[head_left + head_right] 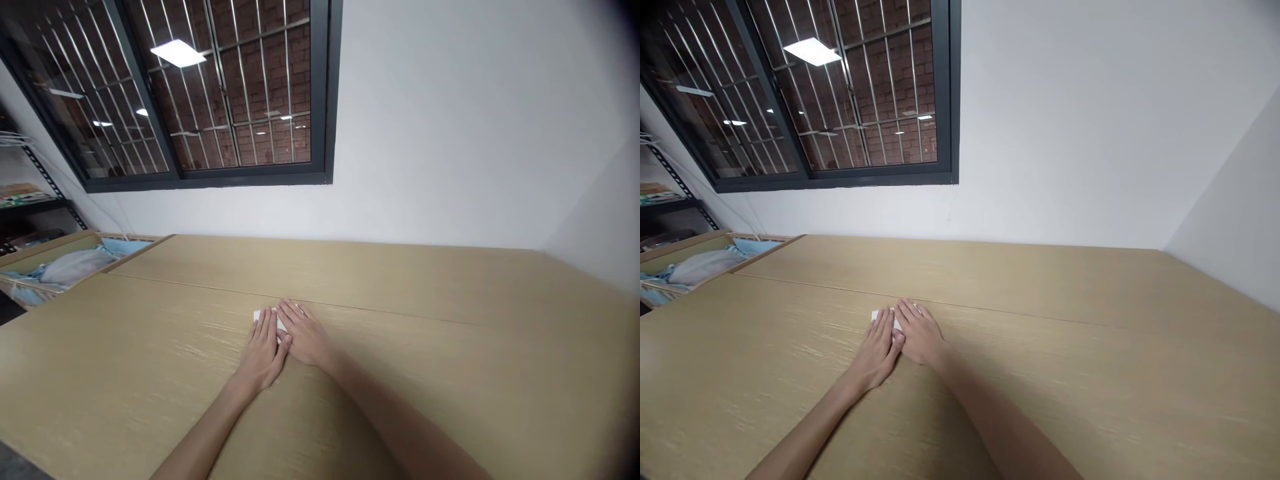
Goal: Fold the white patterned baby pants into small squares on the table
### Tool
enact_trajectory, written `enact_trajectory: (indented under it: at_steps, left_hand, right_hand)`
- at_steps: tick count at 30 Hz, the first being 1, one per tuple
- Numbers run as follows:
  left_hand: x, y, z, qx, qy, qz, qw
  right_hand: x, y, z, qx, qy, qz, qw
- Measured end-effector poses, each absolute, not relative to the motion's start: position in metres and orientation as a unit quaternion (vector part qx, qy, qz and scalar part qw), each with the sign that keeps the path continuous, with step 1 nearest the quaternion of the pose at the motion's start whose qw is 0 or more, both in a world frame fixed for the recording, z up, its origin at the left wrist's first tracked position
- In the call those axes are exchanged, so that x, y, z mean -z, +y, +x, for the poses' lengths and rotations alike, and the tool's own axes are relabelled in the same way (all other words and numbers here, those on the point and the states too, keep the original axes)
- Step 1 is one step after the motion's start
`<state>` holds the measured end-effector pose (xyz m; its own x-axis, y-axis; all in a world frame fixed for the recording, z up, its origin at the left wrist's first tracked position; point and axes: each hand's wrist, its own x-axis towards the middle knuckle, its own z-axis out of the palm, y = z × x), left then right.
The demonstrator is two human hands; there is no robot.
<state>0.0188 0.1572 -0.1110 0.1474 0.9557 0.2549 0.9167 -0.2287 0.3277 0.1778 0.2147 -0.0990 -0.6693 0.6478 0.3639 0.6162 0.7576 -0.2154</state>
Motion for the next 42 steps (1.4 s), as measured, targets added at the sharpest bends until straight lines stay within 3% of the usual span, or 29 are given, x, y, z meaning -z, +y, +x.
enact_trajectory:
  at_steps: [10, 18, 24, 32, 38, 42]
  left_hand:
    - [0.137, 0.161, -0.003, -0.201, 0.675, 0.709, -0.035]
    - [0.105, 0.162, -0.024, -0.351, 0.577, 0.735, -0.059]
    - [0.107, 0.16, -0.025, -0.296, 0.537, 0.79, -0.006]
    - [0.113, 0.181, -0.032, -0.368, 0.539, 0.757, 0.034]
    - [0.093, 0.174, -0.025, -0.447, 0.56, 0.694, 0.071]
    - [0.087, 0.16, -0.005, -0.472, 0.551, 0.663, 0.183]
  right_hand:
    - [0.105, 0.219, 0.196, -0.056, -0.894, -0.389, 0.216]
    - [0.085, 0.208, 0.206, -0.043, -0.898, -0.325, 0.294]
    - [0.09, 0.215, 0.211, -0.101, -0.908, -0.29, 0.287]
    - [0.101, 0.234, 0.207, -0.163, -0.87, -0.308, 0.348]
    - [0.068, 0.232, 0.209, -0.251, -0.83, -0.34, 0.364]
    - [0.039, 0.236, 0.221, -0.348, -0.774, -0.369, 0.379]
